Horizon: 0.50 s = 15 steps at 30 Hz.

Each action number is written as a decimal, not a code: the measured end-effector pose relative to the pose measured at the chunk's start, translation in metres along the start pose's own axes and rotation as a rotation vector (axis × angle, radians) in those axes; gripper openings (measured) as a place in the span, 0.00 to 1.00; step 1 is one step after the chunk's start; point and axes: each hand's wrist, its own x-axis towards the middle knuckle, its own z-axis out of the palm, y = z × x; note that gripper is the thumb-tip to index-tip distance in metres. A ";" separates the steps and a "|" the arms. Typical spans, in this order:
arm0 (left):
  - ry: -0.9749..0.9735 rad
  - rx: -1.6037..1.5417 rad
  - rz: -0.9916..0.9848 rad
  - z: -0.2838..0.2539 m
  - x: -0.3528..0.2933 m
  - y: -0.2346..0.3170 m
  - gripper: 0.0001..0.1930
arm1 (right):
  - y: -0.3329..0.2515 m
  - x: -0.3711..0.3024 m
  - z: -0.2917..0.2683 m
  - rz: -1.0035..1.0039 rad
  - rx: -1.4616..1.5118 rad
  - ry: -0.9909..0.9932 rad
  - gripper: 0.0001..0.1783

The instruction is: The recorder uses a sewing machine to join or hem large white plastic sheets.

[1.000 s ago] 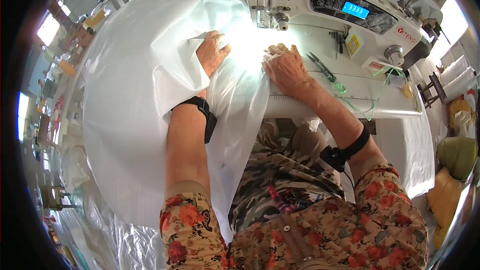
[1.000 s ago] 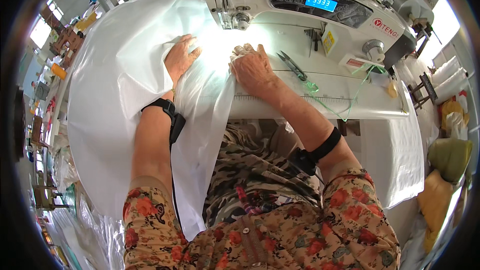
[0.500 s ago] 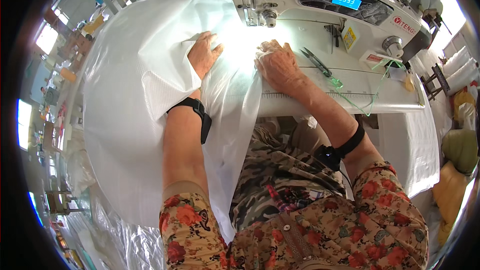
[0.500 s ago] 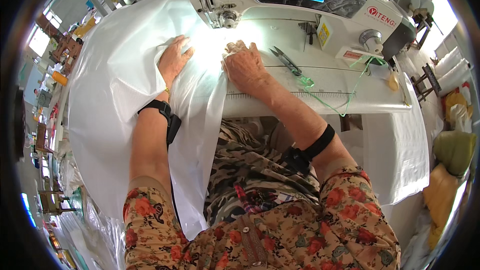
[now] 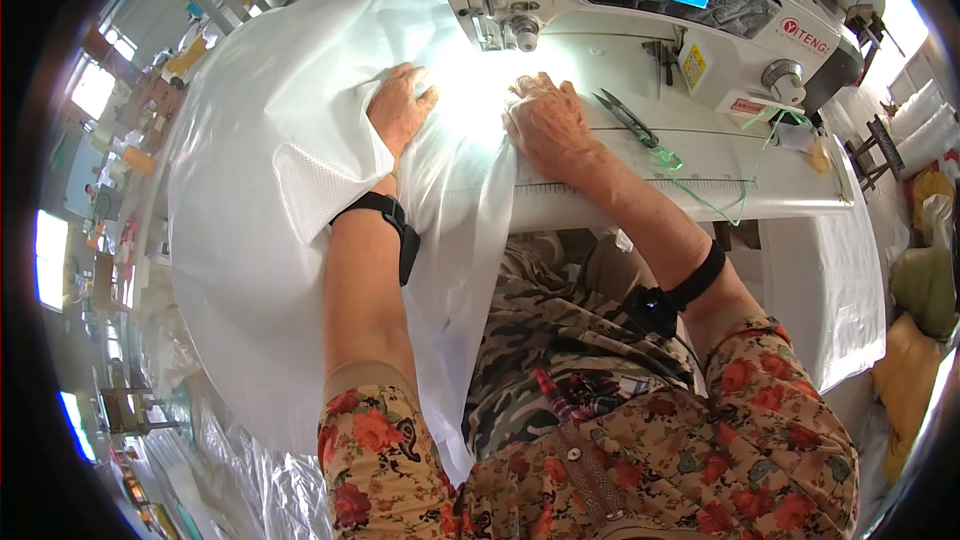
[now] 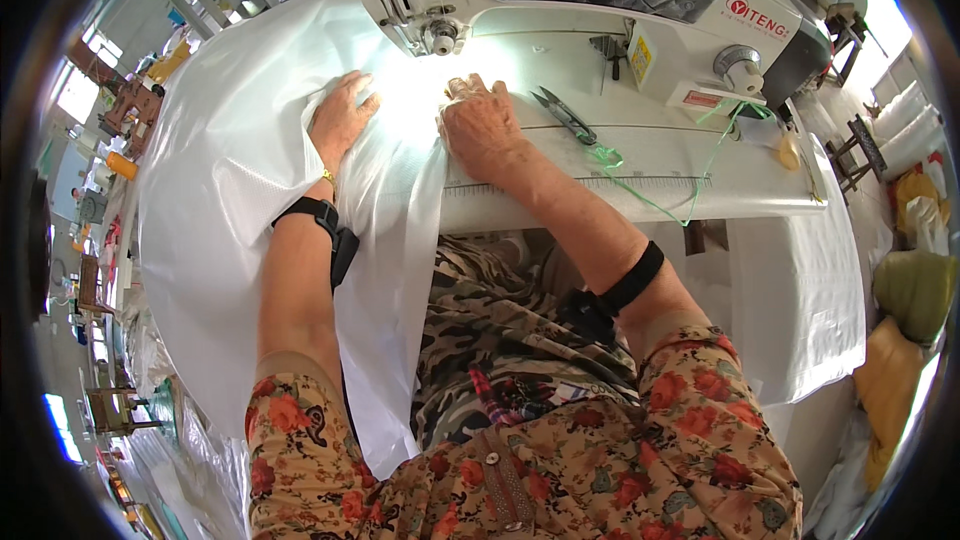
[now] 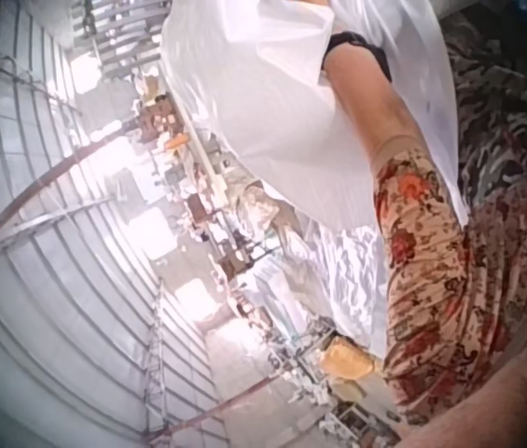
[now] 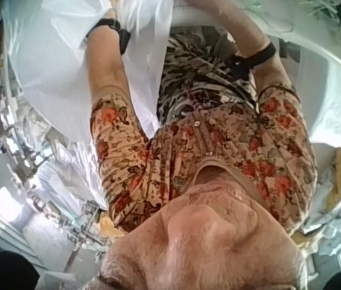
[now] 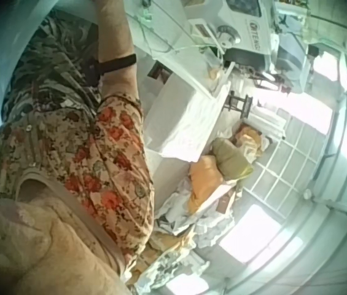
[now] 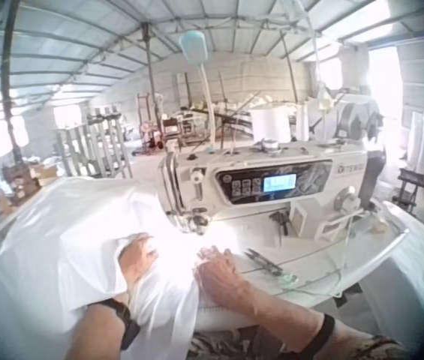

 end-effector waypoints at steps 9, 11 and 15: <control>-0.026 -0.023 -0.023 -0.004 0.000 0.007 0.26 | 0.006 0.001 0.007 -0.007 0.036 -0.016 0.17; -0.035 0.004 -0.039 -0.006 -0.002 0.009 0.27 | 0.006 -0.001 0.012 0.001 0.057 0.076 0.16; -0.040 0.077 -0.108 -0.023 -0.014 0.007 0.25 | -0.003 -0.001 0.009 -0.022 0.102 0.043 0.17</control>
